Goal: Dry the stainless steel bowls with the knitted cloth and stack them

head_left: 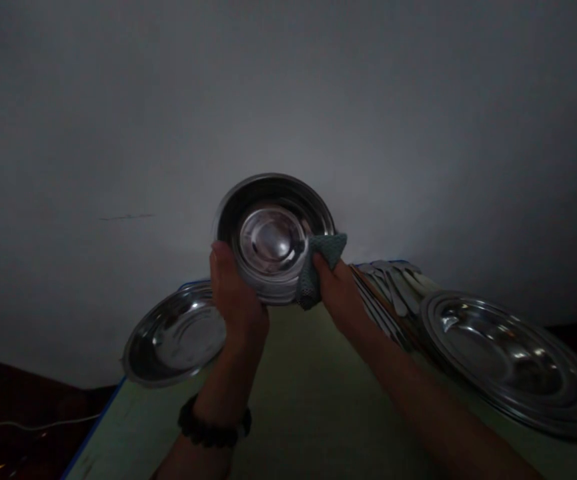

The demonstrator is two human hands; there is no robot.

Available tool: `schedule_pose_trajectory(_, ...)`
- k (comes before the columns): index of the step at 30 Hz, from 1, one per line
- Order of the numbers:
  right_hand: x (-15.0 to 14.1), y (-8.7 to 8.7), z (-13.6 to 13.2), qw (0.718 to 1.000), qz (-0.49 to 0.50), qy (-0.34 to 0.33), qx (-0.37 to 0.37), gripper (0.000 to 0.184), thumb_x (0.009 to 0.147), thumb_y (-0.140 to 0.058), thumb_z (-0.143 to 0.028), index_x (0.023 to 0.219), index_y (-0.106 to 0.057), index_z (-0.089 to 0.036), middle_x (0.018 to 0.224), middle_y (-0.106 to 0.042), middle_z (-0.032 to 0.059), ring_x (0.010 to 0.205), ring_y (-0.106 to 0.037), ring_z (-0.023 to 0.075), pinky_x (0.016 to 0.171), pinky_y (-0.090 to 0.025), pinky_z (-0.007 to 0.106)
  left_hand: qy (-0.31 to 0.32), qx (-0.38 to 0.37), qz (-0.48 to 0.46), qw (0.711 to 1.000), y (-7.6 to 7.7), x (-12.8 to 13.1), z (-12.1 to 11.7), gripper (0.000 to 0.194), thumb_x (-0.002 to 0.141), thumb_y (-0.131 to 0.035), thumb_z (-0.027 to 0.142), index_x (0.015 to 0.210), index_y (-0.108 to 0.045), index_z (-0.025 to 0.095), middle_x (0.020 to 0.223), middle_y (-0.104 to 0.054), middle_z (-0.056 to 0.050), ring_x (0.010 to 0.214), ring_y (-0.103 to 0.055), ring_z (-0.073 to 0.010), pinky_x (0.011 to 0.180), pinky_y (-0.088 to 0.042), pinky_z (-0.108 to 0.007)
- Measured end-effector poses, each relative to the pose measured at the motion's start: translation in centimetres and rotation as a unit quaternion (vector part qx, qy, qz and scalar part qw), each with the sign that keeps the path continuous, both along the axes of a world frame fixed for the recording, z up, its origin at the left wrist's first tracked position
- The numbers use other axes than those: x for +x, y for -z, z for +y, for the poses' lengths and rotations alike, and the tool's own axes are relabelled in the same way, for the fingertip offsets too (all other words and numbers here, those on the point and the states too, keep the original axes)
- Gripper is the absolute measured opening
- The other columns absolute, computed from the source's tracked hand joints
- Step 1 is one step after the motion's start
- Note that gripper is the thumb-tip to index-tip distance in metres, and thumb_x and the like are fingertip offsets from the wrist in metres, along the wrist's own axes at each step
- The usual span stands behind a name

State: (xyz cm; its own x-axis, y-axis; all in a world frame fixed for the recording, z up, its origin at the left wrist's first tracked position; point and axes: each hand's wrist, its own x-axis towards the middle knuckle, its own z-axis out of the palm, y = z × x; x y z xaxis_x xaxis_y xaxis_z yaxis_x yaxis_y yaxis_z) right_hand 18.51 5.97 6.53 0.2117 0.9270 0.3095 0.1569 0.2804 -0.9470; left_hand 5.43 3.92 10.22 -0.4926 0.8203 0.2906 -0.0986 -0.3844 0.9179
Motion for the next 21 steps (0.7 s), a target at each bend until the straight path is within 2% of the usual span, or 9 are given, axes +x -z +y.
schedule_pose_trajectory(3,0.5,0.3,0.5,0.996,0.011,-0.063,-0.057,0.048,0.086,-0.046,-0.055,0.109,-0.064,-0.018,0.116,-0.066,0.0133,0.113,-0.058,0.0279,0.096,-0.043,0.044,0.054,0.013,-0.042,0.998,0.1,0.0,0.6,0.046,0.09,-0.038,0.057,0.114,-0.061,0.025,0.115,-0.067,-0.004,0.12,-0.054,-0.0216,0.094,-0.048,-0.032)
schedule_pose_trajectory(5,1.9,-0.2,1.0,0.997,0.03,-0.043,-0.062,0.05,0.084,-0.047,-0.058,0.112,-0.063,-0.02,0.12,-0.064,0.0127,0.117,-0.055,0.0286,0.099,-0.042,0.046,0.137,0.022,-0.066,0.988,-0.1,-0.4,1.2,0.044,0.091,-0.037,0.054,0.109,-0.064,0.023,0.113,-0.068,-0.005,0.113,-0.059,-0.0212,0.089,-0.051,-0.031)
schedule_pose_trajectory(7,3.4,-1.2,1.3,0.997,0.08,0.017,-0.011,0.051,0.083,-0.051,-0.055,0.124,-0.056,-0.024,0.129,-0.058,0.0105,0.124,-0.05,0.0276,0.103,-0.038,0.046,0.173,0.032,-0.086,0.981,-0.5,-1.2,1.5,0.042,0.092,-0.038,0.05,0.106,-0.065,0.022,0.112,-0.069,-0.006,0.11,-0.06,-0.021,0.086,-0.053,-0.031)
schedule_pose_trajectory(9,4.7,-2.5,1.4,0.989,0.133,0.051,0.044,0.056,0.084,-0.051,-0.05,0.134,-0.046,-0.026,0.137,-0.052,0.0085,0.128,-0.047,0.0259,0.104,-0.038,0.045,0.166,0.048,-0.086,0.981,-1.1,-2.1,1.6,0.037,0.092,-0.04,0.046,0.105,-0.066,0.023,0.113,-0.069,-0.004,0.111,-0.06,-0.0205,0.087,-0.052,-0.03)
schedule_pose_trajectory(10,5.2,-3.1,1.3,0.986,0.151,0.045,0.057,0.056,0.085,-0.048,-0.049,0.136,-0.043,-0.025,0.139,-0.05,0.0083,0.127,-0.048,0.0255,0.103,-0.039,0.045,0.158,0.054,-0.078,0.983,-1.4,-2.5,1.4,0.035,0.092,-0.041,0.044,0.104,-0.067,0.024,0.112,-0.069,-0.003,0.112,-0.06,-0.0204,0.088,-0.052,-0.03)
schedule_pose_trajectory(13,5.8,-4.3,0.7,0.979,0.19,-0.052,0.045,0.052,0.09,-0.033,-0.05,0.131,-0.049,-0.022,0.137,-0.053,0.009,0.121,-0.054,0.0266,0.094,-0.047,0.046,0.128,0.054,-0.05,0.989,-2.1,-3.1,0.9,0.028,0.09,-0.046,0.041,0.099,-0.068,0.026,0.108,-0.071,-0.001,0.113,-0.059,-0.0206,0.089,-0.051,-0.029)
schedule_pose_trajectory(17,5.2,-3.7,0.0,0.938,0.264,-0.217,0.052,0.057,0.091,-0.019,-0.053,0.114,-0.062,-0.024,0.129,-0.059,0.0081,0.118,-0.055,0.0263,0.093,-0.047,0.048,0.079,0.023,-0.048,0.995,-2.5,-3.3,0.4,0.027,0.088,-0.052,0.043,0.098,-0.069,0.025,0.105,-0.071,-0.002,0.113,-0.059,-0.021,0.09,-0.051,-0.029)
schedule_pose_trajectory(19,4.7,-3.0,0.0,0.926,0.273,-0.254,0.059,0.055,0.091,-0.02,-0.051,0.108,-0.064,-0.025,0.127,-0.06,0.008,0.12,-0.054,0.0255,0.096,-0.045,0.047,0.07,0.005,-0.054,0.996,-2.4,-3.4,0.5,0.03,0.086,-0.054,0.045,0.1,-0.068,0.023,0.106,-0.071,-0.002,0.108,-0.061,-0.0207,0.088,-0.051,-0.03)
schedule_pose_trajectory(21,4.4,-2.4,0.2,0.929,0.264,-0.252,0.058,0.051,0.09,-0.023,-0.051,0.106,-0.064,-0.026,0.126,-0.061,0.0078,0.12,-0.053,0.0257,0.096,-0.045,0.048,0.074,-0.015,-0.048,0.996,-2.3,-3.7,0.6,0.034,0.085,-0.056,0.047,0.103,-0.067,0.021,0.105,-0.071,-0.003,0.103,-0.063,-0.0202,0.085,-0.052,-0.029)
